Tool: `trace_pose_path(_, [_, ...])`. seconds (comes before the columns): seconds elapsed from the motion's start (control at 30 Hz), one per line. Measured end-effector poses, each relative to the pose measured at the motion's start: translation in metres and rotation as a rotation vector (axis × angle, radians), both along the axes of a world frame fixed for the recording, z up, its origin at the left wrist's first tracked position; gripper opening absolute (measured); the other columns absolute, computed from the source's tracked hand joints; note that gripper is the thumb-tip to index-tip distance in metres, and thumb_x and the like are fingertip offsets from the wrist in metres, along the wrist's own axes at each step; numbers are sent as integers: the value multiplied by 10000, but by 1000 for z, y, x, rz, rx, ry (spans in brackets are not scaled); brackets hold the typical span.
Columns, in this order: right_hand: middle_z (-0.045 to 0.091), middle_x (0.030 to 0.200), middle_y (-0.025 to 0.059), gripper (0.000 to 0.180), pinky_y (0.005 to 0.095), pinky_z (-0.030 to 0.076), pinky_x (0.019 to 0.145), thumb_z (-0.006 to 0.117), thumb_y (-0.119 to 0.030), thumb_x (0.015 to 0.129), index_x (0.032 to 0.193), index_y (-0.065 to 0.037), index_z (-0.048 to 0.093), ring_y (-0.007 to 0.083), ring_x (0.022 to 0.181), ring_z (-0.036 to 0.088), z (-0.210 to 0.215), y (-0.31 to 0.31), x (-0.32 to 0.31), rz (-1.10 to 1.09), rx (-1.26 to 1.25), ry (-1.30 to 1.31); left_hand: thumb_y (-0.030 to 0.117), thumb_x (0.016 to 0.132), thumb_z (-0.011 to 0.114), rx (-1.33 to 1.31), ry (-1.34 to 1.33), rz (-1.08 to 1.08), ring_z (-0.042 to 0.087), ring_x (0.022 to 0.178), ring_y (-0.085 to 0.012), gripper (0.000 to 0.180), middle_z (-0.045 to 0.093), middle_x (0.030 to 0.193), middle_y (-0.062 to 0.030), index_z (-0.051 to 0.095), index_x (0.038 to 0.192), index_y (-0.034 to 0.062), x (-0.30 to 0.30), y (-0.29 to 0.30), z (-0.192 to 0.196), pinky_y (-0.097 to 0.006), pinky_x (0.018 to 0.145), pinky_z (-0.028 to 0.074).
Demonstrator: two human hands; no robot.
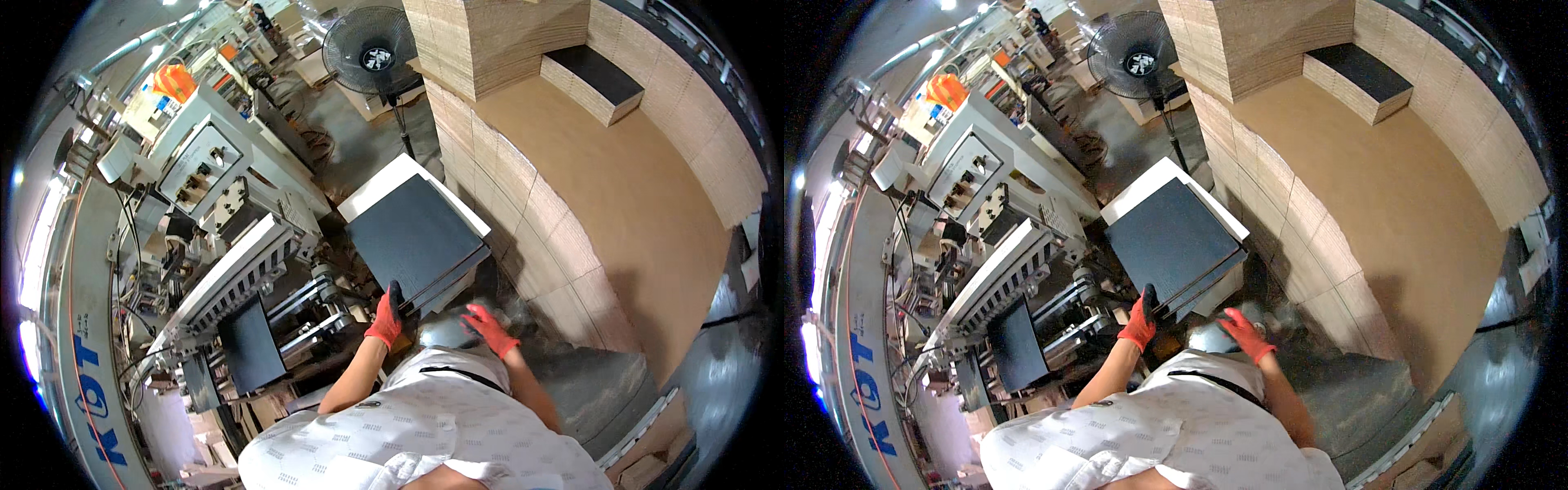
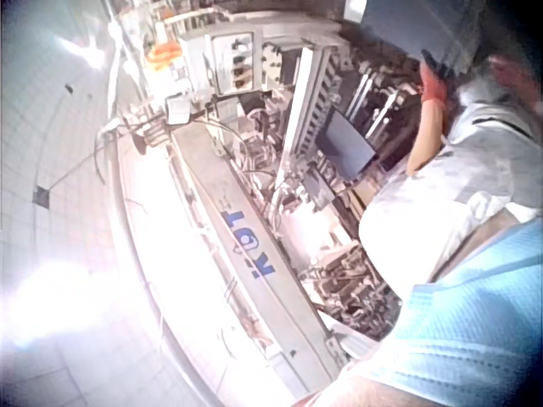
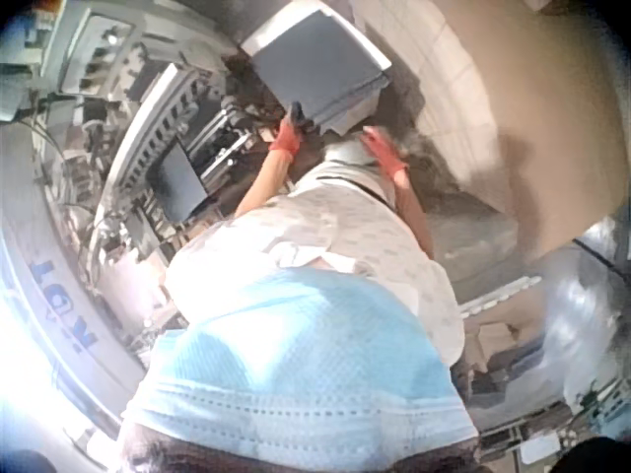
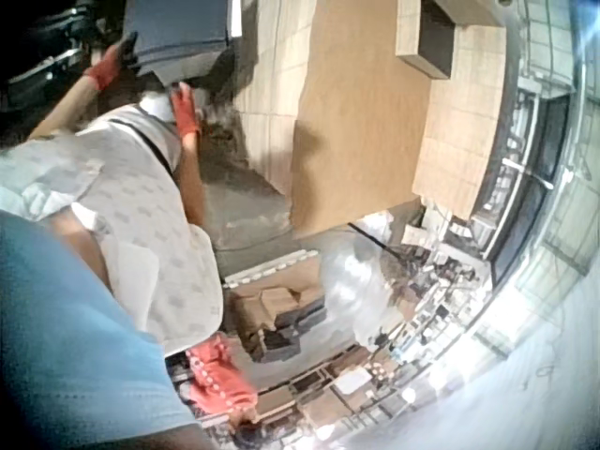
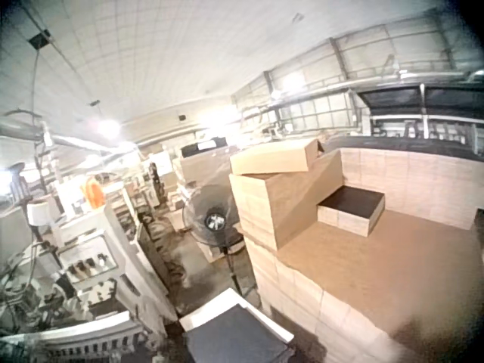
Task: The person repeatedly picks up black rectangular panels from a machine and stacks them into a cardboard box. They handle the panels one at a time, aligning them carefully before placing them inside the box.
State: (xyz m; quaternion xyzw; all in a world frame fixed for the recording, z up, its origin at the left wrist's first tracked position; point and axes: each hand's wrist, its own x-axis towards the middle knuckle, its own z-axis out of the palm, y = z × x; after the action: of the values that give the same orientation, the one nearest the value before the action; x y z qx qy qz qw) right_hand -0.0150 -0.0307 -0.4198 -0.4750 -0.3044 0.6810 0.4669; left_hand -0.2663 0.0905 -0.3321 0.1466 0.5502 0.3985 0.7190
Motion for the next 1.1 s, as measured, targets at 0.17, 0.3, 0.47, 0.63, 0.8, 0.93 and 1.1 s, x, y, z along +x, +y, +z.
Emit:
trace_pose_path(0.17, [227, 1549, 94, 491, 385, 351, 1125, 523, -189, 1023, 1498, -138, 412, 211, 1386, 336, -17, 35, -31, 39, 25, 374, 307, 885, 697, 144, 87, -326, 553, 852, -254, 428, 548, 920, -80, 482, 1182, 87, 5, -32, 0, -376, 765, 503])
trace_pose_path(0.3, [362, 1478, 122, 634, 400, 366, 1116, 574, -81, 888, 1490, -144, 385, 267, 1354, 382, -21, 70, -44, -138, 203, -129, 242, 893, 711, 378, 417, 20, 565, 1023, -276, 623, 560, 1127, -142, 399, 1390, 33, 29, -24, 38, -381, 918, 484])
trace_pose_path(0.47, [493, 1363, 95, 492, 397, 424, 1034, 647, -118, 851, 1317, -144, 487, 240, 1224, 506, 21, 79, -31, -208, 34, 117, 362, 904, 680, 763, 1289, -132, 441, 1307, -396, 693, 459, 1410, -252, 425, 1418, -26, -22, 94, 55, -421, 1110, 354])
trace_pose_path(0.63, [586, 1280, 62, 474, 416, 527, 911, 760, -262, 865, 1251, -132, 517, 214, 1124, 600, 51, 78, -34, -239, -243, 356, 551, 898, 616, 395, 808, -478, 446, 1359, -308, 835, 432, 1498, -206, 384, 1457, -24, -96, 188, 14, -391, 1103, 371])
trace_pose_path(0.8, [511, 1394, 91, 621, 403, 367, 1114, 593, 70, 847, 1430, -107, 474, 293, 1298, 493, 58, 63, -12, 111, 518, -868, 668, 810, 644, 348, 1059, -735, 648, 1070, -308, 893, 655, 1200, -230, 529, 1318, -59, -40, 164, 17, -395, 918, 495])
trace_pose_path(0.93, [523, 1401, 107, 525, 404, 338, 1145, 528, -14, 897, 1419, -61, 493, 258, 1338, 464, 6, 70, 19, -177, 32, 6, 702, 813, 607, 296, 1174, -667, 634, 1058, -444, 849, 650, 1124, -312, 564, 1169, -67, -10, 115, 30, -464, 893, 501])
trace_pose_path(1.1, [505, 1453, 95, 422, 373, 297, 1160, 492, -246, 988, 1350, -47, 578, 207, 1350, 445, 53, 86, 84, -297, -103, -41, 714, 829, 573, 378, 1165, -709, 638, 1018, -464, 814, 665, 1061, -302, 565, 1128, -43, 10, 89, 70, -475, 862, 517])
